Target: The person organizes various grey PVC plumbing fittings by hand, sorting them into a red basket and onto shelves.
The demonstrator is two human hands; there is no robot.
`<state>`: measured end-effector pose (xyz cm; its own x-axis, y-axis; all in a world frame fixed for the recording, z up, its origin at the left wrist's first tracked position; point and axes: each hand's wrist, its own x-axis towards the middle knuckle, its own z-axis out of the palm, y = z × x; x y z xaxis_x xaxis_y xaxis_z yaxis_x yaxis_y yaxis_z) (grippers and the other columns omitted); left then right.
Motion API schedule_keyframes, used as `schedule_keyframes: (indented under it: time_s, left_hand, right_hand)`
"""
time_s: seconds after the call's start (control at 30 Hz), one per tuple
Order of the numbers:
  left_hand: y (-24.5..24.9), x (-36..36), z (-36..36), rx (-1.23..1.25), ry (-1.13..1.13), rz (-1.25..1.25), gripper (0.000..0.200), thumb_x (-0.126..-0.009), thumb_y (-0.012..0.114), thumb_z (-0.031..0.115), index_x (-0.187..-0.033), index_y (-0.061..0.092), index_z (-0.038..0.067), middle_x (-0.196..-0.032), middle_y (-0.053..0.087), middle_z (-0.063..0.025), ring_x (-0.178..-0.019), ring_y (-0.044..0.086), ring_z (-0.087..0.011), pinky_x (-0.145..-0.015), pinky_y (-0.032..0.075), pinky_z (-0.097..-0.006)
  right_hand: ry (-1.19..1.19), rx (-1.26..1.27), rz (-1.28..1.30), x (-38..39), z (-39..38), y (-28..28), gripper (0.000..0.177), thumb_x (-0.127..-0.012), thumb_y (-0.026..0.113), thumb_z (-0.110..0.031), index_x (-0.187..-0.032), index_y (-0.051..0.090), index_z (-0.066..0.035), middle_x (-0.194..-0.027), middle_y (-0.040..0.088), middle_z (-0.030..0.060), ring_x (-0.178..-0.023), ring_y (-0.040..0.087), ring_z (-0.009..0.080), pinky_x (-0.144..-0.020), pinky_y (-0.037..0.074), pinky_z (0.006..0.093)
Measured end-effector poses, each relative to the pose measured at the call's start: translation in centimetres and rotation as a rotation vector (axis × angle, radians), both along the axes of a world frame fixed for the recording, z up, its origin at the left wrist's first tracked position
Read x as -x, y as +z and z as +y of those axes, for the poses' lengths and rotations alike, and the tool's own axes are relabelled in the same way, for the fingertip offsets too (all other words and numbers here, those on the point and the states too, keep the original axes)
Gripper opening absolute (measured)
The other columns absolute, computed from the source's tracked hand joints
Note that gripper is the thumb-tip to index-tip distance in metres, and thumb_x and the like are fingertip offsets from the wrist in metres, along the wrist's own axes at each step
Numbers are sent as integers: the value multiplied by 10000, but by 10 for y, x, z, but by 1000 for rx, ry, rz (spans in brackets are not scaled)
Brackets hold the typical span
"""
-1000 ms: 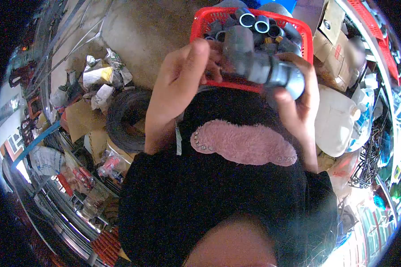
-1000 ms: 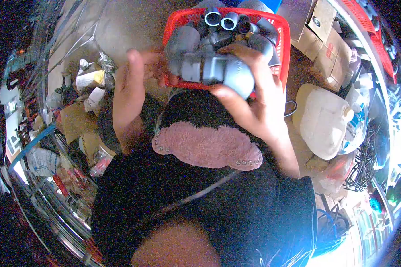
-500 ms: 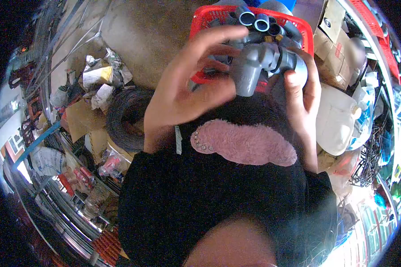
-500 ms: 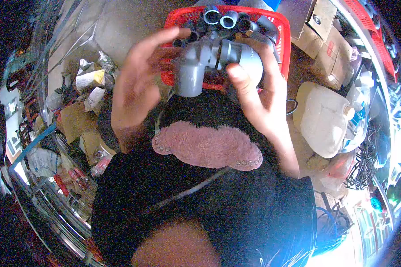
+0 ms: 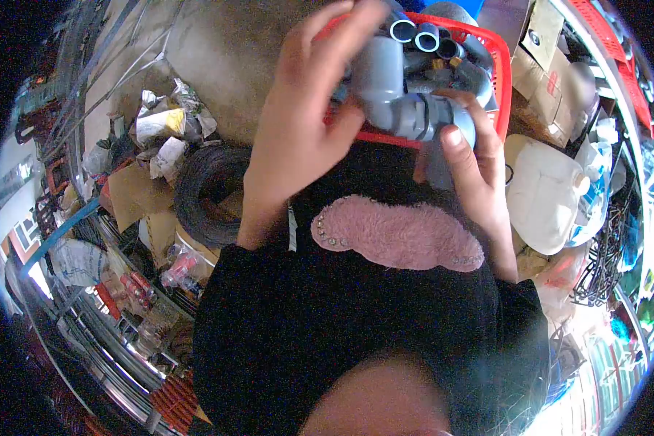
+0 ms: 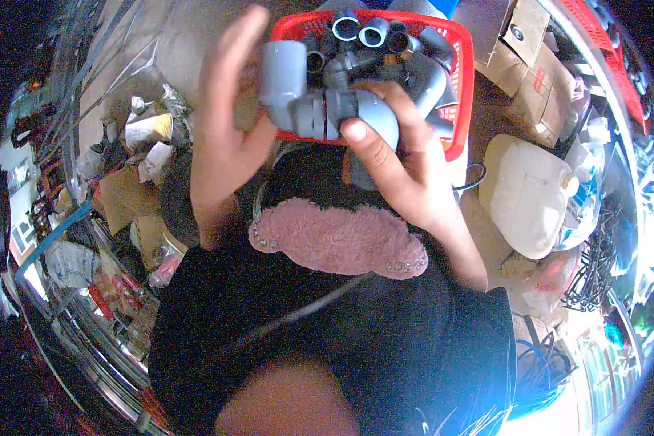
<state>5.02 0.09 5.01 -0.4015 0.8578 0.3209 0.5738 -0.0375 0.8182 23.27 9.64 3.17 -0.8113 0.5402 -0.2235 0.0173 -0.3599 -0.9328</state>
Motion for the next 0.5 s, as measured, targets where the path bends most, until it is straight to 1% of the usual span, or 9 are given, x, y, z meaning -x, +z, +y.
schedule_keyframes:
  time_s: [0.03,0.07,0.13,0.2,0.3,0.33,0.4,0.47,0.5]
  left_hand:
    - [-1,-3,-2,22,84,-225,435,-833,615,-8,-1257,603,87,-1252,565,-135,-1040,614,-209,-853,502,-322]
    - [-1,-3,-4,-4,108,-426,359,-905,599,52,-1260,571,9,-1196,597,-123,-983,614,-150,-813,499,-281]
    - [9,2,-15,266,145,-435,370,-914,610,91,-1271,558,8,-1178,606,-110,-954,619,-142,-798,497,-273]
    - [4,-1,-21,236,50,-376,381,-897,651,146,-1241,571,3,-1165,619,-124,-997,615,-153,-820,487,-281]
    - [2,-6,-12,-37,-58,-263,389,-850,691,150,-1200,596,9,-1127,643,-134,-1066,601,-200,-898,462,-318]
    - [3,1,-13,-73,-207,-391,425,-788,723,142,-1181,609,27,-1141,643,-134,-1170,547,-251,-993,402,-355]
    - [12,26,-6,-14,-618,-83,435,-773,723,142,-1180,613,37,-1183,625,-126,-1210,516,-264,-1023,372,-362]
    - [11,21,-7,-22,-583,-74,427,-771,727,163,-1169,622,49,-1191,621,-132,-1245,484,-269,-1038,355,-367]
    - [11,18,-7,-26,-566,-70,424,-770,729,173,-1164,627,55,-1195,620,-136,-1262,468,-271,-1046,347,-369]
  right_hand:
    - [-26,-190,-56,-2,1,-2,412,-932,622,-307,-1218,515,-30,-907,637,112,-719,630,192,-638,500,298]
    - [-54,-381,-110,-4,6,-4,410,-917,641,-306,-1205,529,-38,-920,647,123,-741,640,210,-666,508,315]
    - [-86,-598,-160,-3,10,-6,408,-890,671,-308,-1185,554,-51,-940,660,141,-788,653,237,-719,515,341]
    - [-82,-639,-152,-1,10,-6,410,-867,694,-313,-1169,575,-63,-956,668,154,-837,660,258,-770,515,359]
    - [-165,-536,-169,-1,11,-9,410,-875,686,-309,-1179,572,-58,-950,667,155,-866,660,252,-780,509,349]
    - [-194,-586,-140,0,12,-11,412,-887,676,-302,-1188,565,-43,-973,664,151,-895,648,230,-798,502,339]
    - [-223,-526,-127,2,12,-10,412,-898,665,-296,-1197,558,-33,-992,659,144,-909,638,214,-809,498,331]
    - [-239,-396,-126,1,11,-11,419,-912,649,-287,-1214,542,-17,-1014,648,124,-931,622,194,-821,494,320]
    - [-247,-435,-97,1,12,-11,420,-913,648,-285,-1215,539,-15,-1012,646,121,-925,623,191,-818,494,316]
